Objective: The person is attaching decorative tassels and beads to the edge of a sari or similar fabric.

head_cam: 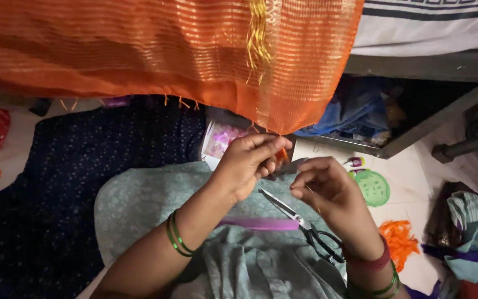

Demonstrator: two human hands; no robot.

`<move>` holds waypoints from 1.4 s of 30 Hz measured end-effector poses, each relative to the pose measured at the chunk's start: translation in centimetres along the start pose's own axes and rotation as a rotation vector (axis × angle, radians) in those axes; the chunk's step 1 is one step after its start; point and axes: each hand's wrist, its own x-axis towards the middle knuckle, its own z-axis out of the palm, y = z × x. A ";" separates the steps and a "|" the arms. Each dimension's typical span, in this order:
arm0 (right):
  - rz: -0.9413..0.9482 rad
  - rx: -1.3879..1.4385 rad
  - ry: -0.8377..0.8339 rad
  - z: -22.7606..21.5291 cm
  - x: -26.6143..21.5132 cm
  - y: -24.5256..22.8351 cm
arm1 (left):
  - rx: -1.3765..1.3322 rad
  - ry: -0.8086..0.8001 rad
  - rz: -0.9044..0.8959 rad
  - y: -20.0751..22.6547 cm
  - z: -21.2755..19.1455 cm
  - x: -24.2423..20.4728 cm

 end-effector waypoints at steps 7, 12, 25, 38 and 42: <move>0.080 0.836 -0.130 -3.1 0.7 0.3 | 0.064 0.061 0.053 0.1 -0.1 0.1; 0.144 0.473 -0.052 -3.6 0.3 -1.6 | 0.121 0.069 0.081 0.5 -0.9 0.1; -0.467 -0.938 -0.140 -0.6 5.4 -10.4 | 0.415 -0.112 0.003 4.4 -0.4 -1.2; -0.965 -0.952 -0.461 4.5 10.8 -13.9 | 0.382 -0.017 0.294 1.4 -0.8 -1.6; -0.835 -1.107 -0.562 5.1 12.2 -12.8 | 0.537 0.168 0.530 0.2 -1.6 -1.4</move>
